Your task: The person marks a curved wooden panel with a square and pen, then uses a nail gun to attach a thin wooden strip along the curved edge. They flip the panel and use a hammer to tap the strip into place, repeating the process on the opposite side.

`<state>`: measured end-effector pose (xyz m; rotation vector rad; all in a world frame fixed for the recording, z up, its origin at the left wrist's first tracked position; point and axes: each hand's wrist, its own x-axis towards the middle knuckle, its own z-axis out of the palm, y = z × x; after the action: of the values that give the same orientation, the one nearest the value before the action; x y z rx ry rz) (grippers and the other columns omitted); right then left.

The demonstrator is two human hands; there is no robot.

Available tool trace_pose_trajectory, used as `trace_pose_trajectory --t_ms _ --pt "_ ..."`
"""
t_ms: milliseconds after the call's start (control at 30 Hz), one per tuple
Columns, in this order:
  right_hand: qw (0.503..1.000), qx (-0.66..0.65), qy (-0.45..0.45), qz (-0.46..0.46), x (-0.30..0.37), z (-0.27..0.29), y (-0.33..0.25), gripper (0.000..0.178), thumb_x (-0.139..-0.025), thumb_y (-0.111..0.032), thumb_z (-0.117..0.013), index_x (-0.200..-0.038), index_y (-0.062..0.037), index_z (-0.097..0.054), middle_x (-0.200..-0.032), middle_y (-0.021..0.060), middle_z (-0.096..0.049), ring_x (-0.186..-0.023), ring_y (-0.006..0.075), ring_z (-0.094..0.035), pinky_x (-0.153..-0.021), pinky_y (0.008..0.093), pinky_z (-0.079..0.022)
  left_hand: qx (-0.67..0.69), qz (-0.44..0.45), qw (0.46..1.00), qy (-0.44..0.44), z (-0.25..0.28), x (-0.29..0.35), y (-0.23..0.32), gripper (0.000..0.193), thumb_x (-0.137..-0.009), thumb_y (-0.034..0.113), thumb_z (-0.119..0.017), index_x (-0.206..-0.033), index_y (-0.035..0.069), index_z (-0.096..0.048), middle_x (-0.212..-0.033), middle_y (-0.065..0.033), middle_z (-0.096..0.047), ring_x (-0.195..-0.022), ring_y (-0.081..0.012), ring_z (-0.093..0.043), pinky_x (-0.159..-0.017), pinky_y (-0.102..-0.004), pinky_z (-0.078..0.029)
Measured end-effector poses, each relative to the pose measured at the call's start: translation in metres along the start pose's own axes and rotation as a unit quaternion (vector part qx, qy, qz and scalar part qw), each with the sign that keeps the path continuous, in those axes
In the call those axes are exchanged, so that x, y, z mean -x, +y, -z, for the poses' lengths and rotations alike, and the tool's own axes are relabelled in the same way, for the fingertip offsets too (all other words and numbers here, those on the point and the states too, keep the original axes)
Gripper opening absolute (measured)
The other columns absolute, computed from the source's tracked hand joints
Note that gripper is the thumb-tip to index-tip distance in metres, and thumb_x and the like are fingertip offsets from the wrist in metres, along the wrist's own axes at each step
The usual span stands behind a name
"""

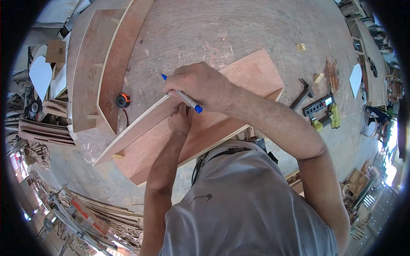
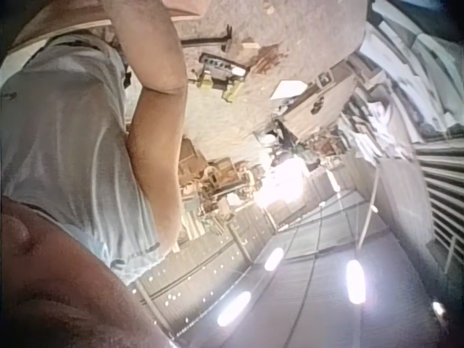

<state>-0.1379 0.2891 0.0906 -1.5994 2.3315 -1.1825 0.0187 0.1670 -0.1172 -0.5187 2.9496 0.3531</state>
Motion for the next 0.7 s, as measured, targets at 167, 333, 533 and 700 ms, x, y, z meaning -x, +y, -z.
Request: trace_pose_trajectory --t_ms 167,333,533,700 --pt "0.999 -0.051 0.0 0.003 0.003 0.001 0.014 0.011 -0.089 -0.019 -0.068 -0.093 -0.0099 -0.065 -0.079 0.0095 -0.066 -0.077 0.0274 -0.069 -0.068 0.039 -0.055 0.036 -0.03 0.994 0.1 -0.002 -0.009 0.002 0.009 -0.086 0.027 -0.069 -0.091 0.02 -0.069 -0.085 -0.0044 -0.073 -0.069 -0.024 -0.07 -0.061 -0.04 -0.057" --pt "0.994 -0.105 0.015 0.003 0.0 0.001 0.021 0.01 -0.09 -0.018 -0.068 -0.095 -0.0096 -0.065 -0.08 0.0091 -0.067 -0.076 0.0276 -0.068 -0.068 0.0385 -0.054 0.044 -0.101 0.983 0.144 -0.013 -0.014 -0.012 0.009 -0.085 0.027 -0.07 -0.085 0.018 -0.069 -0.08 -0.0051 -0.072 -0.069 -0.0243 -0.07 -0.062 -0.0387 -0.057" --pt "0.982 -0.096 0.16 0.005 0.006 0.001 0.022 0.014 -0.09 -0.013 -0.068 -0.102 -0.0053 -0.066 -0.085 0.012 -0.068 -0.078 0.026 -0.068 -0.068 0.0366 -0.053 0.078 -0.114 0.978 0.154 -0.023 -0.013 -0.02 0.01 -0.083 0.025 -0.071 -0.08 0.017 -0.067 -0.077 -0.0052 -0.071 -0.068 -0.0254 -0.069 -0.061 -0.0394 -0.055" --pt "0.968 -0.134 0.183 -0.107 0.073 0.006 0.029 0.022 -0.088 -0.005 -0.07 -0.108 -0.0003 -0.065 -0.09 0.0134 -0.068 -0.076 0.0225 -0.065 -0.067 0.0315 -0.051 0.065 -0.125 0.975 0.171 -0.032 -0.014 -0.024 0.007 -0.081 0.022 -0.072 -0.082 0.017 -0.068 -0.081 -0.0032 -0.071 -0.07 -0.025 -0.069 -0.063 -0.0393 -0.055"
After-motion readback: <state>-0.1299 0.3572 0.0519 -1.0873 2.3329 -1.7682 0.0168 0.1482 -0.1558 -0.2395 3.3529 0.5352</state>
